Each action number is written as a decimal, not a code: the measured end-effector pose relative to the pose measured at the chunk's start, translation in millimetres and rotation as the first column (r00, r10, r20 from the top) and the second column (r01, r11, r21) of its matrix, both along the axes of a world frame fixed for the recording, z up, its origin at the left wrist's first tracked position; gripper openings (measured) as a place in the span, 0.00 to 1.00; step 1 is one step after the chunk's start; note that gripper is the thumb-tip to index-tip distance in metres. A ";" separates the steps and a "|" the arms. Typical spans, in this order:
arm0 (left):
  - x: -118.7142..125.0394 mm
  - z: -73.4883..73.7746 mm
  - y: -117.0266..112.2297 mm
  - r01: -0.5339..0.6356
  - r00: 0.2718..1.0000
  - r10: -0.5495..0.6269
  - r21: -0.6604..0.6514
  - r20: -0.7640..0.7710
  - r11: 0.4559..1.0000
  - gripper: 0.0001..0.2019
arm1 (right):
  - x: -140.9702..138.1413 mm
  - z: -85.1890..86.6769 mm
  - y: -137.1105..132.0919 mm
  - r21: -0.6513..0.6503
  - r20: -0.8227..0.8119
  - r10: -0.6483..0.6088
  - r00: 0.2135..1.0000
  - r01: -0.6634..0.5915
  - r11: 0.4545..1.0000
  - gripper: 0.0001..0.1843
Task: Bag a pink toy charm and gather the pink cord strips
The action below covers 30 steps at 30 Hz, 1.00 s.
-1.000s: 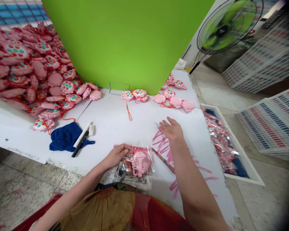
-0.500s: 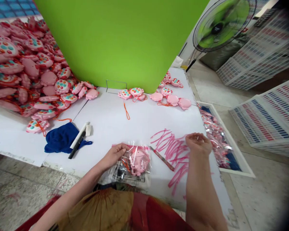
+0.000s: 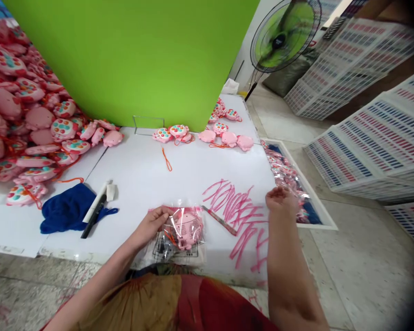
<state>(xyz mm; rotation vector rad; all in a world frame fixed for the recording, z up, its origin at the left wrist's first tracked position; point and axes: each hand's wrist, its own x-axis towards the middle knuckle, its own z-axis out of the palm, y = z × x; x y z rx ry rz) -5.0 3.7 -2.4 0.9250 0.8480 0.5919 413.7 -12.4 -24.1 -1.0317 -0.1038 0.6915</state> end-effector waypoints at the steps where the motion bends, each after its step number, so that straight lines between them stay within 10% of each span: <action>1: 0.9 2.3 -0.8 0.001 1.000 -0.001 0.005 -0.005 1.000 0.15 | -13.1 2.5 0.4 -0.008 0.027 0.053 0.998 -0.053 0.999 0.04; 5: 7.0 14.9 -4.0 -0.021 0.999 0.022 0.042 -0.027 0.999 0.14 | -83.8 11.1 -6.0 -0.100 0.112 0.440 0.891 -0.430 0.897 0.14; 6: 8.3 18.0 -4.5 -0.024 0.999 0.026 0.054 -0.028 0.998 0.14 | -102.9 13.1 -9.6 -0.158 0.149 0.599 0.787 -0.579 0.800 0.17; 8: 9.5 23.1 -4.6 -0.020 0.999 0.022 0.072 -0.031 0.997 0.14 | -137.2 16.9 -16.8 -0.345 0.278 0.893 0.353 -0.831 0.436 0.20; 10: 8.1 26.3 -3.2 -0.003 0.999 0.007 0.086 -0.043 0.996 0.15 | -162.4 19.5 -21.4 -0.449 0.354 0.932 0.083 -0.859 0.247 0.19; 20: 1.3 28.9 5.0 -0.006 0.996 0.013 0.089 -0.085 0.996 0.21 | -187.9 23.8 -17.5 -0.402 0.367 0.901 0.232 -0.833 0.379 0.13; 25: -1.4 28.2 8.8 -0.013 0.994 0.022 0.084 -0.107 0.996 0.26 | -188.9 10.7 -18.1 -0.392 0.392 0.815 0.427 -0.724 0.568 0.11; 30: -9.6 33.2 14.0 0.044 0.972 -0.017 0.109 -0.234 0.993 0.27 | -182.4 1.6 -22.6 -0.425 0.389 0.771 0.503 -0.645 0.635 0.18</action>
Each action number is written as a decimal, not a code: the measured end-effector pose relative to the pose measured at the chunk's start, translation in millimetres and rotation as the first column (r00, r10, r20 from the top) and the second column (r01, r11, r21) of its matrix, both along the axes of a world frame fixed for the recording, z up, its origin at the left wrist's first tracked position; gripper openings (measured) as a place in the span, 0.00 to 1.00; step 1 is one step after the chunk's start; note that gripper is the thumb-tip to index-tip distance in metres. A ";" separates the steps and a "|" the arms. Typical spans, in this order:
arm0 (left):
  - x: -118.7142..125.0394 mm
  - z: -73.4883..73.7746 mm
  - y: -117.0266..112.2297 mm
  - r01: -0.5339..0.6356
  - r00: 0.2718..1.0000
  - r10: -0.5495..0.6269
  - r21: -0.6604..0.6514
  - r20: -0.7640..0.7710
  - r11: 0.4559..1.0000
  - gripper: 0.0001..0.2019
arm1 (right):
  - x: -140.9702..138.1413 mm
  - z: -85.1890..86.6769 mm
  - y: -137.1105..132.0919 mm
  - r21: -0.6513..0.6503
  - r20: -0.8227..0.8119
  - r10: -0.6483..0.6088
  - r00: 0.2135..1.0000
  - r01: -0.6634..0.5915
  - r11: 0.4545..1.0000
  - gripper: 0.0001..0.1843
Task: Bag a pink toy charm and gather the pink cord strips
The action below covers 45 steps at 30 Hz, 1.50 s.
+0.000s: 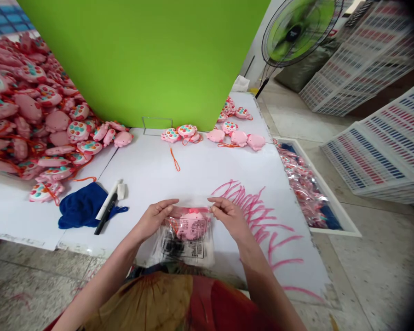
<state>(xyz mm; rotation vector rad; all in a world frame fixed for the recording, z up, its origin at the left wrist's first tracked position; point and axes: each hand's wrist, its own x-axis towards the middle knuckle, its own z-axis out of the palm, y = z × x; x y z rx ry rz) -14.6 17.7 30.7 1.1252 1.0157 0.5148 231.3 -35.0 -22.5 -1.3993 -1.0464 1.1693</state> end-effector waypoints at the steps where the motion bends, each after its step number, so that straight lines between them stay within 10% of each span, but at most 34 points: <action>1: -1.2 2.3 0.8 0.024 1.000 -0.024 0.010 0.004 1.000 0.27 | 0.8 -0.2 -1.1 -0.003 0.003 -0.016 1.000 0.016 1.000 0.19; 11: -14.0 -1.3 5.6 0.136 0.987 -0.137 0.015 0.085 0.991 0.08 | 5.2 -0.2 -3.5 0.083 0.013 0.017 1.000 -0.018 0.996 0.05; 17: -12.1 2.1 4.8 0.110 0.972 -0.108 0.001 0.209 0.994 0.11 | 1.7 0.6 -0.4 0.115 -0.255 0.041 0.966 -0.012 0.993 0.16; 24: -5.8 5.1 1.8 0.001 0.997 -0.014 0.163 0.079 0.987 0.18 | -5.3 14.1 0.5 0.043 0.176 0.236 0.956 -0.247 0.968 0.21; 31: -0.3 4.6 6.5 -0.094 0.985 0.071 0.148 0.154 0.984 0.16 | -8.3 23.7 -3.9 0.076 0.049 0.275 0.960 -0.278 0.958 0.23; 36: 2.4 2.1 10.6 -0.132 0.990 0.117 0.260 0.074 0.957 0.20 | 22.2 22.6 0.2 0.184 -0.073 -0.143 0.987 0.154 0.971 0.18; 39: 7.7 3.5 3.8 0.021 0.998 0.001 0.321 -0.067 0.947 0.12 | 50.8 29.5 6.9 0.365 -0.239 -0.631 0.738 0.671 0.645 0.18; 41: 13.8 4.7 -4.4 0.188 0.974 -0.130 0.342 -0.187 0.921 0.09 | 63.2 35.7 9.2 0.424 -0.303 -0.763 0.571 0.797 0.429 0.24; 43: 20.3 4.1 -12.8 0.349 0.918 -0.240 0.358 -0.315 0.866 0.08 | 66.2 39.0 9.1 0.439 -0.236 -0.790 0.566 0.787 0.433 0.27; 45: 25.1 0.7 -19.3 0.473 0.847 -0.301 0.363 -0.438 0.803 0.08 | 60.7 37.3 8.9 0.405 -0.051 -0.746 0.665 0.696 0.593 0.23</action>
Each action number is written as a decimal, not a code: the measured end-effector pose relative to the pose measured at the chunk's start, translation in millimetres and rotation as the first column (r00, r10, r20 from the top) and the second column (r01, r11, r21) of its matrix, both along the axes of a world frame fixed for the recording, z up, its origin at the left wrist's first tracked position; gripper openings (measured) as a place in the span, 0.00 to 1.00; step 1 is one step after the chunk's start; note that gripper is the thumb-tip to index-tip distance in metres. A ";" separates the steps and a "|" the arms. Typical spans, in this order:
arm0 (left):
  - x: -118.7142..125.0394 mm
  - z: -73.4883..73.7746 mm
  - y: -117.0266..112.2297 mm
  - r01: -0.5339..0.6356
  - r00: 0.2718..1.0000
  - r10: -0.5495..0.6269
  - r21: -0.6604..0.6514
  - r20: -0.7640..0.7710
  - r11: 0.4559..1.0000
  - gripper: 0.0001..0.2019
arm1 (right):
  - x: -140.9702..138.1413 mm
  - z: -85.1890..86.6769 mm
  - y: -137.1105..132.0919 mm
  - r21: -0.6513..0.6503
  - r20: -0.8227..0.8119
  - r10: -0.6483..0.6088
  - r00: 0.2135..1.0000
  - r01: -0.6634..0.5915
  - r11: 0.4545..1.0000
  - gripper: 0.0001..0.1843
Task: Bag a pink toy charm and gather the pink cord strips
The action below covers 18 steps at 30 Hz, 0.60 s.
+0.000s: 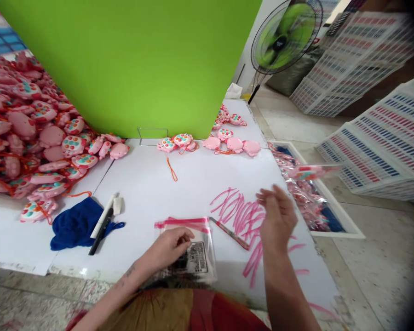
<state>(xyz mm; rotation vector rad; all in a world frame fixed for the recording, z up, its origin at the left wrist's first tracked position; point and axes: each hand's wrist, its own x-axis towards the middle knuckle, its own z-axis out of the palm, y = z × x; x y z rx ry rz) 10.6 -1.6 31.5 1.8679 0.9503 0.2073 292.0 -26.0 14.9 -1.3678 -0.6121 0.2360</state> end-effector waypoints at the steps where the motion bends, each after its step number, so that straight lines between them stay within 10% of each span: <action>1: 1.5 -2.5 -2.3 0.033 0.998 -0.031 0.032 -0.056 0.999 0.09 | -4.9 -2.3 1.1 -0.098 0.045 0.078 0.996 -0.073 0.993 0.20; 9: 4.3 -14.7 -1.4 0.169 0.906 -0.027 0.302 -0.423 0.938 0.13 | -56.4 1.9 41.6 -0.439 0.260 0.752 0.606 -0.619 0.651 0.17; 18: 7.5 -13.8 4.7 0.253 0.858 -0.046 0.343 -0.511 0.905 0.14 | -87.4 24.0 33.5 -0.512 0.196 0.911 0.363 -0.754 0.411 0.18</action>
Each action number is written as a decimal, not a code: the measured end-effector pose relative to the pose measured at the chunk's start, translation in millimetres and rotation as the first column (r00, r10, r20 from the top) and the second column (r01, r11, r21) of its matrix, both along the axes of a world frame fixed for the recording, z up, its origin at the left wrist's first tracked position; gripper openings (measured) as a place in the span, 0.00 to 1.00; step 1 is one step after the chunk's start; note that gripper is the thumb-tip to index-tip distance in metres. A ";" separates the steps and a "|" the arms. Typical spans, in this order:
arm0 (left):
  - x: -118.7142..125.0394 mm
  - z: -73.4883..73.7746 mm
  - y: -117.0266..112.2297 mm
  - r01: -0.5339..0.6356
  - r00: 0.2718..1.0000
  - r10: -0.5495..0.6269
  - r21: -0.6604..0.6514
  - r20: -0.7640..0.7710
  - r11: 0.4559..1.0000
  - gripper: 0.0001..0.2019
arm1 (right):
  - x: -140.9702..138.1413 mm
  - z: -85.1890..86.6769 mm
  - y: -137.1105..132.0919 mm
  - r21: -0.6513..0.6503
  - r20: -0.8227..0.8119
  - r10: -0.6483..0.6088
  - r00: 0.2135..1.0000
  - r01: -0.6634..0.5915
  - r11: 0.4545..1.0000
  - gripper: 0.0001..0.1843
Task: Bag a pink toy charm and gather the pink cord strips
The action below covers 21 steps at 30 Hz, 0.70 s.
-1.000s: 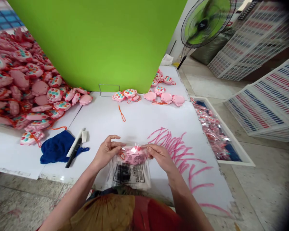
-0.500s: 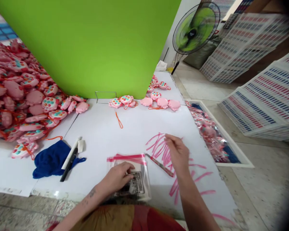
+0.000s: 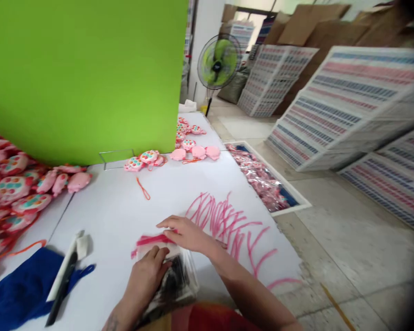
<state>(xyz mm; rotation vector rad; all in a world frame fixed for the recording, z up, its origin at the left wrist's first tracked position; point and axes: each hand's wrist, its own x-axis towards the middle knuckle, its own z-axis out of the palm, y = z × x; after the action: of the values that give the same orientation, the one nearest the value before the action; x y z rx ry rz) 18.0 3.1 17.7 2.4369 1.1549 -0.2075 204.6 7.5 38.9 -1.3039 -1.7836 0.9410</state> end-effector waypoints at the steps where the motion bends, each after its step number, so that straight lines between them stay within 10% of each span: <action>1: -0.6 -0.4 0.2 0.012 1.000 -0.012 -0.003 0.017 1.000 0.14 | 1.4 0.8 -3.8 -0.012 0.013 0.005 1.000 -0.004 1.000 0.17; 6: -9.8 -3.3 2.2 0.007 0.974 0.011 -0.080 0.225 0.997 0.12 | 5.9 1.3 -30.5 0.001 0.041 -0.057 0.998 0.057 0.998 0.20; 10: -29.5 -8.9 0.0 -0.272 0.845 0.270 -0.062 0.462 0.960 0.12 | -4.9 -14.6 -65.2 0.015 0.151 -0.096 0.984 0.095 0.995 0.36; 15: -62.6 -7.2 -13.9 -0.623 0.557 0.631 -0.231 0.539 0.747 0.29 | -25.1 -62.6 -103.1 -0.014 0.453 0.020 0.891 -0.015 1.000 0.47; 21: -66.6 1.8 -37.9 -0.577 0.362 0.821 -0.586 0.441 0.569 0.39 | -41.1 -114.7 -114.6 0.319 0.615 -0.114 0.780 -0.114 0.941 0.51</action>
<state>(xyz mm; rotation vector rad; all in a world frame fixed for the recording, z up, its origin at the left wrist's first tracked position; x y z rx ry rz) -48.6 -34.8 19.5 1.2560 1.5099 0.6806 163.5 -107.1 -75.8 -1.4828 -2.3153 0.1465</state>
